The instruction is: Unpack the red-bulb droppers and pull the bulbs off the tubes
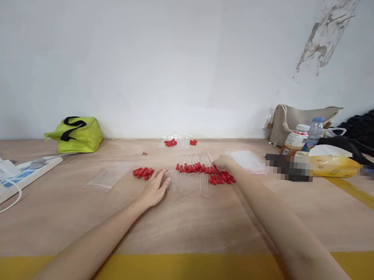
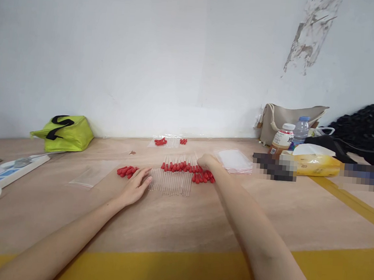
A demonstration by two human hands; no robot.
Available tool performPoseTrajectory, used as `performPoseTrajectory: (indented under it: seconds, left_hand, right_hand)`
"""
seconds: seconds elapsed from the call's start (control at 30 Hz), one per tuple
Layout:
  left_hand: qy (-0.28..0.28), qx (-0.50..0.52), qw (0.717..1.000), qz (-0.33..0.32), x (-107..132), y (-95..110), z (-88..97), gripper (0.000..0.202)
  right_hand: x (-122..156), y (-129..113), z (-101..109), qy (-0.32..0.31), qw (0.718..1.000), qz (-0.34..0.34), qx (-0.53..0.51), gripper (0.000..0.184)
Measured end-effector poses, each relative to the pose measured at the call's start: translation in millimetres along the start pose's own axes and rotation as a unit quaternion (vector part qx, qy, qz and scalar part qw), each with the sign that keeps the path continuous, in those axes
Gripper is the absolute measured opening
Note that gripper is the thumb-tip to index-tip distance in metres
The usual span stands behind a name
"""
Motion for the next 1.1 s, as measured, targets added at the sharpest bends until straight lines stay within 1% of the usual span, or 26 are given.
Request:
performPoseTrajectory:
  seconds: [0.1, 0.13, 0.23, 0.27, 0.3, 0.33, 0.37, 0.43, 0.5, 0.57, 0.63, 0.67, 0.7, 0.73, 0.77, 0.83, 0.9, 0.93, 0.97, 1.03, 1.1]
  left_hand:
    - [0.015, -0.016, 1.000, -0.010, 0, 4, 4.5, 0.037]
    - [0.021, -0.023, 0.999, -0.015, 0, 7, 6.2, 0.037]
    - [0.039, -0.044, 0.997, -0.052, 0, 20, 10.8, 0.034]
    - [0.047, -0.053, 0.995, -0.070, 0, 26, 12.6, 0.032]
    - [0.055, -0.060, 0.993, -0.090, 1, 33, 14.0, 0.030]
    - [0.060, -0.065, 0.990, -0.109, 1, 41, 14.9, 0.028]
    - [0.062, -0.066, 0.988, -0.127, 2, 48, 15.0, 0.026]
    - [0.054, -0.059, 0.984, -0.158, 3, 62, 12.5, 0.025]
    - [0.039, -0.048, 0.982, -0.181, 4, 74, 7.9, 0.026]
    - [0.026, -0.041, 0.979, -0.198, 6, 83, 2.9, 0.029]
    - [0.018, -0.046, 0.977, -0.208, 7, 88, -1.4, 0.030]
    - [0.013, -0.055, 0.976, -0.212, 7, 89, -3.4, 0.028]
    - [0.009, -0.068, 0.974, -0.214, 7, 90, -4.9, 0.027]
    - [0.008, -0.083, 0.973, -0.214, 7, 89, -5.5, 0.025]
    - [0.011, -0.098, 0.972, -0.213, 7, 88, -5.1, 0.025]
    - [0.021, -0.126, 0.969, -0.212, 7, 85, -2.5, 0.024]
    - [0.029, -0.145, 0.966, -0.214, 7, 82, 0.4, 0.023]
    - [0.028, -0.152, 0.964, -0.217, 8, 80, 1.0, 0.023]
    - [0.024, -0.157, 0.962, -0.220, 8, 79, 1.3, 0.023]
    - [0.015, -0.169, 0.958, -0.230, 10, 78, 1.3, 0.024]
    - [0.002, -0.180, 0.953, -0.244, 13, 81, 0.7, 0.024]
  right_hand:
    - [15, -5, 2, -0.028, 0.999, 0.012, -0.045, 0.027]
    - [23, -8, 4, -0.028, 0.997, 0.024, -0.061, 0.029]
    - [53, -15, 3, -0.024, 0.987, 0.082, -0.133, 0.025]
    - [65, -19, 2, -0.031, 0.973, 0.121, -0.196, 0.027]
    - [77, -21, 0, -0.041, 0.952, 0.159, -0.260, 0.030]
    - [89, -24, -5, -0.066, 0.929, 0.191, -0.310, 0.034]
    - [99, -25, -10, -0.097, 0.906, 0.209, -0.354, 0.034]
    - [115, -25, -20, -0.144, 0.863, 0.208, -0.437, 0.029]
    - [126, -26, -29, -0.188, 0.830, 0.182, -0.492, 0.027]
    - [135, -31, -36, -0.237, 0.807, 0.162, -0.517, 0.028]
    - [142, -38, -39, -0.276, 0.789, 0.158, -0.526, 0.029]
    - [144, -40, -39, -0.284, 0.787, 0.163, -0.523, 0.029]
    - [144, -40, -38, -0.284, 0.792, 0.169, -0.513, 0.029]
    - [142, -39, -36, -0.272, 0.805, 0.176, -0.497, 0.030]
    - [140, -36, -33, -0.250, 0.824, 0.184, -0.473, 0.030]
    - [134, -28, -25, -0.179, 0.870, 0.218, -0.405, 0.027]
    - [136, -25, -15, -0.084, 0.907, 0.290, -0.294, 0.022]
    - [140, -27, -12, -0.034, 0.915, 0.335, -0.223, 0.020]
    - [146, -29, -10, 0.014, 0.914, 0.377, -0.152, 0.020]
    - [157, -32, -8, 0.087, 0.898, 0.430, -0.045, 0.021]
    - [165, -35, -8, 0.123, 0.885, 0.449, -0.003, 0.021]
Point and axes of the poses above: each hand's wrist, its own x-axis away from the middle knuckle, its own z-axis out of the back of the hand, y = z × x, the point moved 8 cm from there along -x, towards the middle knuckle, and after that the axes turned 10 degrees about -z, right-handed, at the moved point
